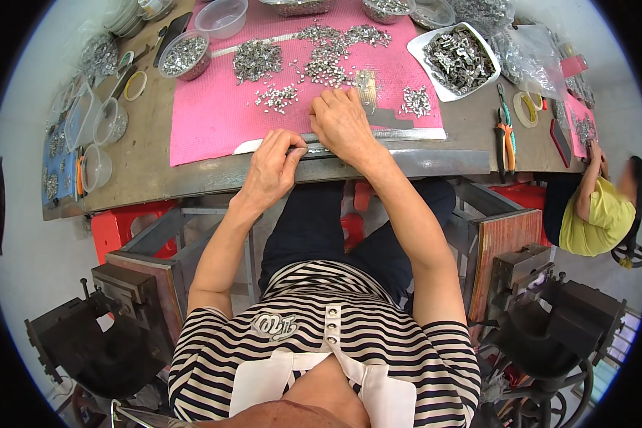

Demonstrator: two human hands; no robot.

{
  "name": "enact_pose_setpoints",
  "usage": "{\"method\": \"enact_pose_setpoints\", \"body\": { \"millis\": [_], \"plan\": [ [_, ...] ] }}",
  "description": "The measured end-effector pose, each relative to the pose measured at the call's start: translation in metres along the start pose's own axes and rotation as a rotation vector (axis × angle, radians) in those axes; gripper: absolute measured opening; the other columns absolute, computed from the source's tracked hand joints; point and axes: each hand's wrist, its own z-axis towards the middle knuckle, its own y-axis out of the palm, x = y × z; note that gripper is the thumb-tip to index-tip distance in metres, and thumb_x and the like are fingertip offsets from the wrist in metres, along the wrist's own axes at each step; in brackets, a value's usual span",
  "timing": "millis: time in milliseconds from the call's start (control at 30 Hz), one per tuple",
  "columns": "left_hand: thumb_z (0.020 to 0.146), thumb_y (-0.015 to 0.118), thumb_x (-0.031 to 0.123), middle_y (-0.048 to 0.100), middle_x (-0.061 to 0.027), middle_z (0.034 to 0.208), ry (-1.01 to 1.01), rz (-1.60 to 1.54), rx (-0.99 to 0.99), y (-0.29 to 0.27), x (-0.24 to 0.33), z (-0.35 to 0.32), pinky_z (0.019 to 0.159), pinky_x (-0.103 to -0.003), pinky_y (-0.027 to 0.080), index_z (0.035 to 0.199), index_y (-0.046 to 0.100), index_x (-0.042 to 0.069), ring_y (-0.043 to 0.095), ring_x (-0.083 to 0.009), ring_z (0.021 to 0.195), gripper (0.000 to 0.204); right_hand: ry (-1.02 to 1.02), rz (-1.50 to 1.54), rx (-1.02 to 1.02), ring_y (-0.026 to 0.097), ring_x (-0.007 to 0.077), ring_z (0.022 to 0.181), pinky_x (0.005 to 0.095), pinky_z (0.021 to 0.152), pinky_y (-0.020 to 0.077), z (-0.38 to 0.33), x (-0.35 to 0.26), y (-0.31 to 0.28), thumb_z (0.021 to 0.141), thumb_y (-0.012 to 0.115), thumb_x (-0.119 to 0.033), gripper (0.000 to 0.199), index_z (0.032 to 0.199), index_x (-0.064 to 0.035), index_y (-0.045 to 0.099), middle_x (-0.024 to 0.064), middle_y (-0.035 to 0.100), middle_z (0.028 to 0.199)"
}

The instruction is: The person repeatedly picks up small silver-colored metal pieces from a pink mat, places them into a metal jig, and uses a manual press to crimp or shape them. They then remove the processed pieces and place them into a white tray. The process is repeated continuously throughout the clip.

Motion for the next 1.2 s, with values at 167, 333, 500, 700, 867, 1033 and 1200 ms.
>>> {"method": "enact_pose_setpoints", "body": {
  "millis": [167, 333, 500, 700, 867, 1033, 1200],
  "plan": [
    [0.087, 0.067, -0.004, 0.061, -0.0140, 0.090, 0.088, 0.141, 0.034, 0.003, 0.008, -0.001, 0.077, -0.043, 0.049, 0.097, 0.060, 0.000, 0.059, -0.0338, 0.084, 0.013, 0.026, 0.028, -0.044, 0.061, 0.0298, 0.085, 0.0439, 0.084, 0.0422, -0.003, -0.001, 0.001, 0.087, 0.069, -0.013, 0.009, 0.088, -0.0045, 0.065, 0.0106, 0.062, 0.084],
    [0.084, 0.071, -0.004, 0.064, -0.0134, 0.093, 0.116, 0.162, 0.076, 0.004, 0.009, -0.004, 0.076, -0.042, 0.050, 0.098, 0.061, 0.000, 0.062, -0.0326, 0.083, 0.018, 0.048, 0.097, -0.085, 0.062, 0.0291, 0.086, 0.0417, 0.083, 0.0418, -0.002, 0.002, -0.004, 0.089, 0.070, -0.014, 0.010, 0.091, -0.0045, 0.068, 0.0092, 0.062, 0.085],
    [0.081, 0.075, -0.003, 0.068, -0.0128, 0.100, 0.142, 0.127, 0.139, 0.010, 0.005, -0.007, 0.078, -0.041, 0.053, 0.097, 0.065, 0.000, 0.066, -0.0317, 0.088, 0.019, 0.056, 0.102, -0.011, 0.062, 0.0299, 0.086, 0.0410, 0.081, 0.0428, -0.004, 0.002, 0.003, 0.090, 0.070, -0.011, 0.009, 0.093, -0.0039, 0.067, 0.0101, 0.063, 0.086],
    [0.080, 0.078, -0.001, 0.070, -0.0127, 0.103, 0.180, 0.148, 0.132, 0.004, 0.002, -0.013, 0.084, -0.040, 0.055, 0.099, 0.070, 0.000, 0.068, -0.0319, 0.094, 0.021, 0.188, 0.356, -0.019, 0.061, 0.0308, 0.084, 0.0411, 0.077, 0.0425, -0.024, -0.015, -0.034, 0.091, 0.068, -0.006, 0.006, 0.094, -0.0024, 0.064, 0.0109, 0.063, 0.089],
    [0.081, 0.080, 0.000, 0.071, -0.0130, 0.106, 0.166, 0.077, 0.146, 0.009, -0.008, -0.018, 0.088, -0.041, 0.055, 0.104, 0.070, 0.001, 0.069, -0.0329, 0.098, 0.025, 0.132, 0.482, 0.012, 0.059, 0.0319, 0.085, 0.0417, 0.079, 0.0437, -0.041, -0.030, -0.031, 0.089, 0.068, -0.001, 0.008, 0.093, -0.0007, 0.061, 0.0125, 0.060, 0.091],
    [0.082, 0.081, 0.001, 0.073, -0.0139, 0.107, 0.104, -0.001, 0.193, 0.011, -0.008, -0.021, 0.093, -0.042, 0.056, 0.111, 0.065, 0.002, 0.070, -0.0340, 0.101, 0.034, 0.113, 0.421, 0.032, 0.059, 0.0331, 0.085, 0.0422, 0.079, 0.0459, -0.044, -0.032, -0.024, 0.088, 0.069, 0.001, 0.010, 0.092, -0.0001, 0.060, 0.0126, 0.060, 0.090],
    [0.083, 0.081, 0.001, 0.073, -0.0132, 0.105, 0.083, 0.011, 0.182, 0.012, -0.008, -0.021, 0.097, -0.044, 0.055, 0.111, 0.063, 0.002, 0.071, -0.0330, 0.099, 0.033, 0.048, 0.305, 0.070, 0.061, 0.0326, 0.085, 0.0424, 0.079, 0.0479, -0.043, -0.036, -0.024, 0.087, 0.070, 0.000, 0.012, 0.093, -0.0008, 0.061, 0.0120, 0.060, 0.091]
  ]
}}
